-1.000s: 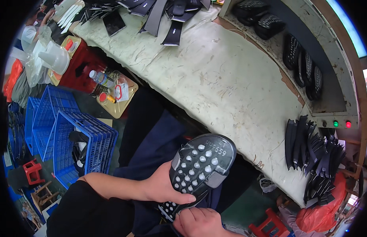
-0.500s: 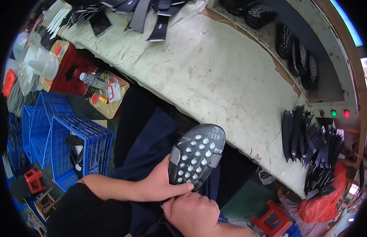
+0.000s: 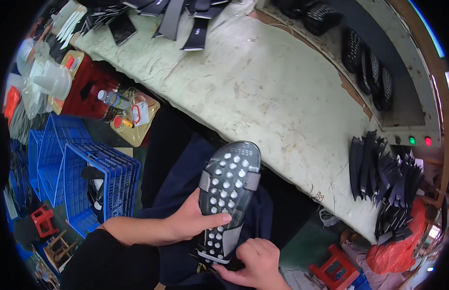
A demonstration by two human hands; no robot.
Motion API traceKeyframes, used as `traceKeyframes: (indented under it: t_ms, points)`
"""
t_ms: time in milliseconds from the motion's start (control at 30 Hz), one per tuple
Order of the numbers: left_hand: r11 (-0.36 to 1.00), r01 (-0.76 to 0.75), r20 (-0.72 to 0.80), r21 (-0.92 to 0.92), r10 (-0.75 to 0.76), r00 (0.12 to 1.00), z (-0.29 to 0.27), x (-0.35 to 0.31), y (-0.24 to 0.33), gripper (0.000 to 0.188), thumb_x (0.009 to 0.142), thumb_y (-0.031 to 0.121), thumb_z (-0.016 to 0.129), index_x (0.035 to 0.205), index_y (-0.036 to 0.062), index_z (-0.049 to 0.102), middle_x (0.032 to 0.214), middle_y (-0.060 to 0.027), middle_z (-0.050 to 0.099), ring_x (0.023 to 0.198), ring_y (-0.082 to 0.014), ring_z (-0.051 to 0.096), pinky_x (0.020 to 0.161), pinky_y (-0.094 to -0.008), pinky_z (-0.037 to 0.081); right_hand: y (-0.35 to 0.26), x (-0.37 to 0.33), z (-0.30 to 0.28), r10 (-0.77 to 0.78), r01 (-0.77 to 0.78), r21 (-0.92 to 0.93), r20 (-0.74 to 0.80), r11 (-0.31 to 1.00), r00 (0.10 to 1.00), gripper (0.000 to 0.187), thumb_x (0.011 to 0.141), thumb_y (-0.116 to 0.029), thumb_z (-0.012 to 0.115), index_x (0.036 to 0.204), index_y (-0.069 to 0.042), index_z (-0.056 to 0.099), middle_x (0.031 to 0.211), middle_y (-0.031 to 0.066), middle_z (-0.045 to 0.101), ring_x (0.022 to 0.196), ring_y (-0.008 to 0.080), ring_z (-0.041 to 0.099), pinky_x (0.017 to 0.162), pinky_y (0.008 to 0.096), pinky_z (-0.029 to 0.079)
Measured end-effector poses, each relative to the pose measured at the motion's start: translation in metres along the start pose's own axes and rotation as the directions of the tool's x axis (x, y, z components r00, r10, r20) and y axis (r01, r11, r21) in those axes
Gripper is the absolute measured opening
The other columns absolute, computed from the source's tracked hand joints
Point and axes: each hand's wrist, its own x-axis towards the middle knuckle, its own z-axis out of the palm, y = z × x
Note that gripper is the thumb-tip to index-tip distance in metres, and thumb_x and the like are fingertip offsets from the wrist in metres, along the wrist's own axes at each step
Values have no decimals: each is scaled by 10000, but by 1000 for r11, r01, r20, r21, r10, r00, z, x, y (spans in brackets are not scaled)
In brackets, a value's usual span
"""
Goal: Assembling sandals by fitting soles, straps, and shoe lasts together.
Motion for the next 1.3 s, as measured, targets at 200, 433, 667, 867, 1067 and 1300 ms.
traceKeyframes:
  t_ms: [200,433,667,867,1067,1300]
  points:
    - [990,-13,56,139,5,998,0,-3,4,840,771,126,870,1423,-13,359,1314,-91,564,1209,-155,564,1030,-342,481,-6,0,-1,-10,14,-256,17,967,1000,350,742,-188,800,673,-105,467,596,52,473,525,254,519,492,367,402]
    - [979,-2,57,204,-10,998,-1,-7,-7,901,766,79,852,1473,20,296,1357,-86,533,1254,-154,542,1058,-359,467,2,5,-3,-164,189,-122,189,974,968,297,792,-120,752,680,-95,478,580,51,494,478,250,542,446,354,427]
    - [989,33,38,144,-39,999,6,-5,-7,874,755,62,836,1455,3,316,1350,-93,541,1243,-159,548,1056,-354,468,-30,15,1,-31,165,-471,278,866,960,335,850,-276,714,660,-99,502,550,30,510,447,211,559,426,345,429]
    - [994,75,56,77,-79,995,6,-4,-4,848,734,59,832,1435,4,358,1339,-95,556,1225,-161,561,1049,-343,470,-41,13,15,118,154,-658,350,737,929,429,859,-429,701,631,-114,517,532,2,514,434,183,556,416,330,412]
    - [996,-4,45,86,0,999,-3,-4,-3,872,753,65,839,1457,14,327,1350,-88,550,1244,-159,553,1064,-351,462,13,-10,-14,-41,32,38,286,999,957,426,824,-482,723,830,-67,626,713,42,589,663,193,632,596,326,486]
    - [994,100,76,45,-104,992,0,-6,1,863,759,97,846,1447,-3,333,1345,-99,552,1249,-171,555,1063,-359,465,42,-6,46,333,-311,880,191,359,923,982,845,-213,679,1582,-11,63,1561,187,258,1462,282,289,1182,422,255]
